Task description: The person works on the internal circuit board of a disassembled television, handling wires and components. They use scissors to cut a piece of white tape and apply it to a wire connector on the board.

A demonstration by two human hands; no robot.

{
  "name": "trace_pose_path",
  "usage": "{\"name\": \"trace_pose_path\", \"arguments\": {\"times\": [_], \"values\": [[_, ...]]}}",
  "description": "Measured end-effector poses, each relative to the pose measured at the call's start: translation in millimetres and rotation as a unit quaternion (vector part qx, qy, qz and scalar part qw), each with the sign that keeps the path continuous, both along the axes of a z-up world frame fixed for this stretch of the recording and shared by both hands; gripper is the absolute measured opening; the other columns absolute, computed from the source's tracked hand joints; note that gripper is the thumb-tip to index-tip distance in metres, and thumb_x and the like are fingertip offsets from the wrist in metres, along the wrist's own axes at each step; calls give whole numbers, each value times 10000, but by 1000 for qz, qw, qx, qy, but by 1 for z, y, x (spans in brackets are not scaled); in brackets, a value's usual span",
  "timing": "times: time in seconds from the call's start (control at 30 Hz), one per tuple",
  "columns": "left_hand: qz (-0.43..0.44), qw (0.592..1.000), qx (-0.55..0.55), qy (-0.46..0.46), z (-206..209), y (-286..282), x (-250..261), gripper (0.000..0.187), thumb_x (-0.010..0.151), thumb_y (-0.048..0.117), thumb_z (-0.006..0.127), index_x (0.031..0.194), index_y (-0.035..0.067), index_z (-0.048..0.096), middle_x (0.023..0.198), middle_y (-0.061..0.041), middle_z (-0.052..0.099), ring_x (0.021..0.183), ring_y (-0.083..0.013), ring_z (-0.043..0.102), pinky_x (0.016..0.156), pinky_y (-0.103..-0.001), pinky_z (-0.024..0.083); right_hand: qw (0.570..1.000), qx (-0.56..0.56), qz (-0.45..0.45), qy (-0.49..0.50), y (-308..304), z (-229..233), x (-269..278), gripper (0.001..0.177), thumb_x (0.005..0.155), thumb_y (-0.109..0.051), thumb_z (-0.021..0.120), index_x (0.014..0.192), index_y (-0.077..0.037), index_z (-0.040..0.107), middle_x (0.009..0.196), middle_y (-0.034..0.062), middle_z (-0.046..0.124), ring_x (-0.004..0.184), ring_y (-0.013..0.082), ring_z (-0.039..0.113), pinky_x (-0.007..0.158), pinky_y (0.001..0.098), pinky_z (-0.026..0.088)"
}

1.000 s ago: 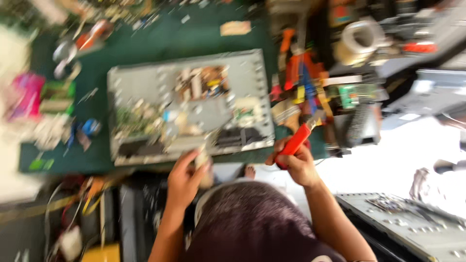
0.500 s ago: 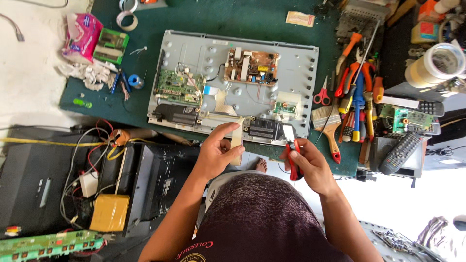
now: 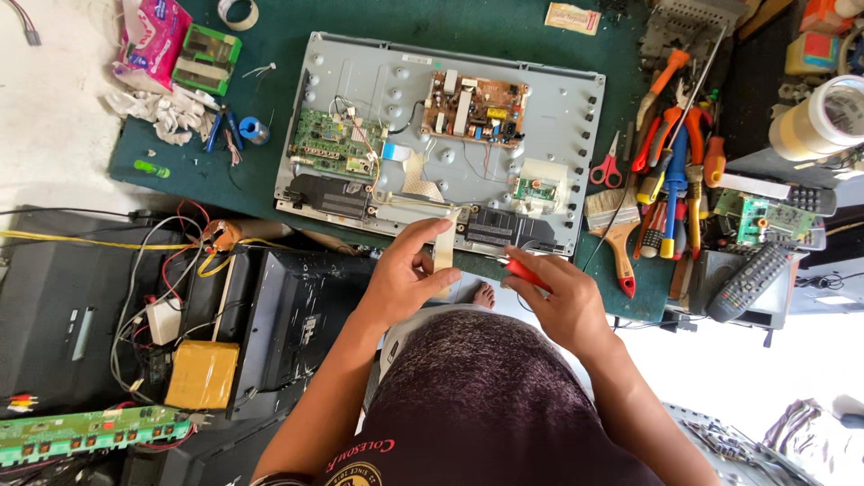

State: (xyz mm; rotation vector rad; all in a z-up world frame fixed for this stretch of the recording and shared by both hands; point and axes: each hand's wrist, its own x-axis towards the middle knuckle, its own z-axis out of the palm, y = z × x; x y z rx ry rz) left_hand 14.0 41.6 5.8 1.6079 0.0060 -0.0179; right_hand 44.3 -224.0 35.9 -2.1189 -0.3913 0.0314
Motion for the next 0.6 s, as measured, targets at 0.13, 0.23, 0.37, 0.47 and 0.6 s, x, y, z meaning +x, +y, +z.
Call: {"name": "trace_pose_path", "arguments": {"times": [0.13, 0.23, 0.37, 0.47, 0.6], "values": [[-12, 1000, 11, -9, 2, -4, 3, 697, 870, 98, 915, 1503, 108, 623, 1495, -65, 602, 699, -114, 601, 504, -254, 609, 984, -64, 56, -159, 6, -7, 2, 331, 930, -214, 850, 1260, -196, 835, 970, 90, 782, 887, 321, 766, 797, 410, 618], [-23, 999, 38, -25, 1, -6, 6, 693, 883, 119, 908, 1511, 108, 616, 1485, -95, 614, 708, -142, 642, 521, -282, 629, 971, -95, 76, -204, 10, -11, 5, 326, 957, -230, 819, 1281, -199, 824, 953, 85, 760, 890, 319, 761, 801, 412, 616], [-26, 998, 57, -28, 5, -8, 6, 696, 870, 132, 921, 1500, 104, 626, 1467, -100, 629, 694, -146, 648, 527, -282, 632, 971, -108, 87, -195, 12, -14, 6, 366, 972, -235, 794, 1338, -206, 801, 946, 95, 754, 899, 331, 766, 797, 428, 618], [-24, 997, 66, -31, 7, -9, 6, 685, 866, 142, 921, 1485, 77, 635, 1445, -142, 646, 682, -169, 653, 530, -294, 626, 970, -112, 97, -192, 12, -16, 8, 386, 977, -229, 781, 1361, -191, 785, 955, 110, 748, 920, 347, 762, 804, 442, 615], [-29, 995, 88, -48, 7, -10, 6, 679, 865, 146, 924, 1480, 93, 643, 1437, -124, 662, 647, -190, 664, 520, -298, 629, 969, -126, 94, -189, 12, -18, 9, 374, 990, -247, 768, 1362, -214, 784, 960, 84, 742, 905, 302, 757, 793, 406, 612]]}}
